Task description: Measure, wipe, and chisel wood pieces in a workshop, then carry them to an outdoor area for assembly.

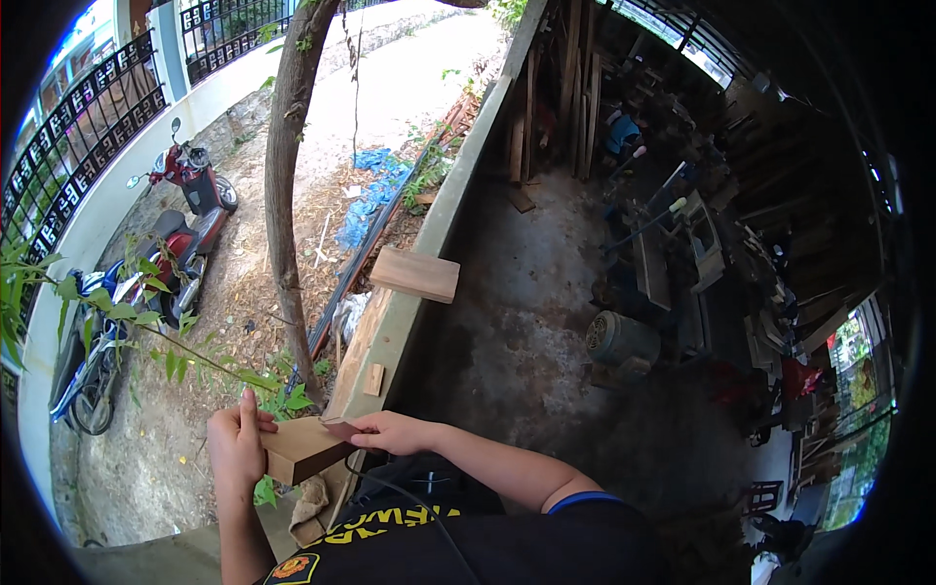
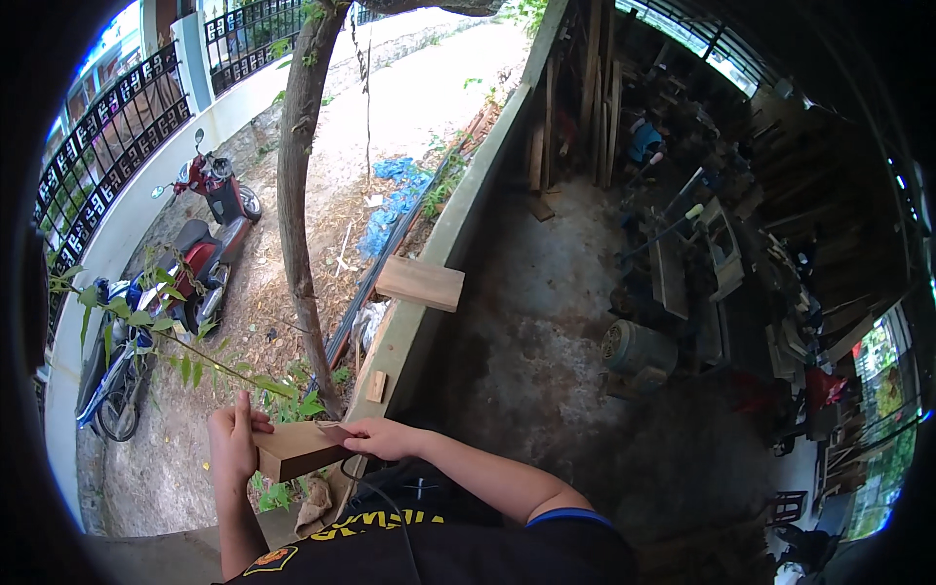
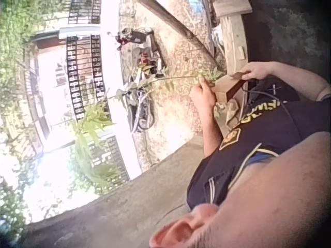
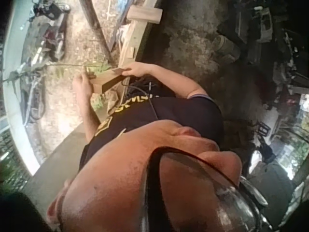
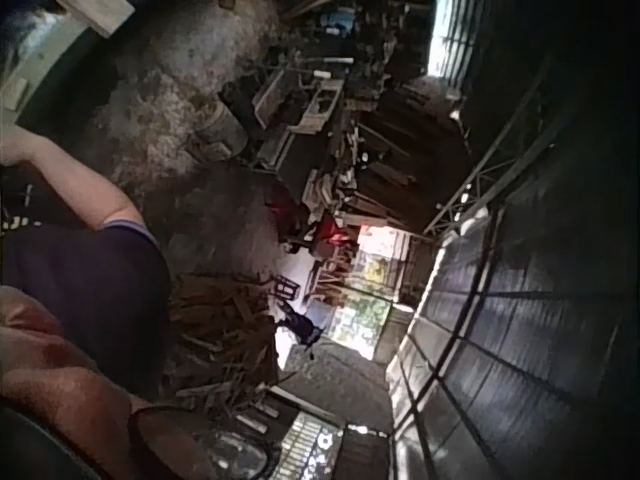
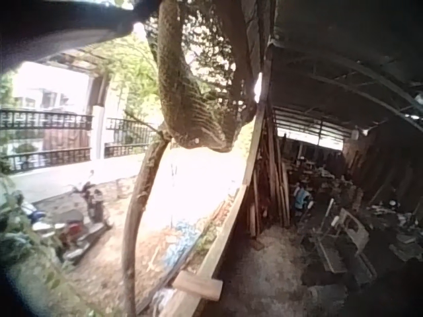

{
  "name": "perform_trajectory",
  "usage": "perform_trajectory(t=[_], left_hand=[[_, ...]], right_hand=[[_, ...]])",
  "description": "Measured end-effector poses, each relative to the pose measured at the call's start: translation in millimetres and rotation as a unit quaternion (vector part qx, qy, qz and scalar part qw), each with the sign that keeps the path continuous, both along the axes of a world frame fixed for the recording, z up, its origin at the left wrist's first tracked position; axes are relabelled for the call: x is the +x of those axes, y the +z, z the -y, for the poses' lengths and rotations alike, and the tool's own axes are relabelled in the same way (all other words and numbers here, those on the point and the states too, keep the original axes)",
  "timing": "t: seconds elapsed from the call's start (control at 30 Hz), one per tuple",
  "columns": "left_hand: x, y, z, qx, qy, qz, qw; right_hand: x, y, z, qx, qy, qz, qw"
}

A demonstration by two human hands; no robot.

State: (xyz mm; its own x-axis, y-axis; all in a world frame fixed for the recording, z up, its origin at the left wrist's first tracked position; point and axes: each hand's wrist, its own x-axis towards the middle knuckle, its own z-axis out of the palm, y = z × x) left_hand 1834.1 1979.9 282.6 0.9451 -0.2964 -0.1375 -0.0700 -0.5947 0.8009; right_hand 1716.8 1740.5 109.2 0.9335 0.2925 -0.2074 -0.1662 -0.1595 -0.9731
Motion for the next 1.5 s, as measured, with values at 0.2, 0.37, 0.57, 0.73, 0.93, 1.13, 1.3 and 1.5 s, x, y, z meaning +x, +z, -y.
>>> perform_trajectory(t=[0.2,0.37,0.57,0.73,0.93,1.13,1.3,1.5], left_hand=[[-1,-1,1,0.004,-0.009,0.011,1.0],[-4,0,1,0.005,-0.004,0.011,1.0],[-8,5,5,0.015,-0.02,0.023,0.999],[-7,4,-1,0.022,-0.018,0.033,0.999],[4,-4,-7,0.0,-0.012,0.004,1.0],[4,0,-10,0.014,-0.044,0.036,0.998],[12,-3,-16,-0.035,-0.03,0.025,0.999],[26,-11,-25,-0.086,-0.025,0.024,0.996]], right_hand=[[12,2,1,-0.183,-0.02,-0.143,0.973],[3,-11,-1,0.06,0.027,0.015,0.998],[5,-17,-2,-0.124,-0.045,-0.24,0.962],[0,-4,-10,0.0,-0.031,-0.106,0.994],[9,1,-12,-0.137,-0.003,-0.084,0.987],[6,30,-35,-0.081,-0.019,-0.033,0.996],[5,52,-39,-0.029,0.03,-0.037,0.998],[17,61,-52,-0.246,-0.014,-0.104,0.963]])
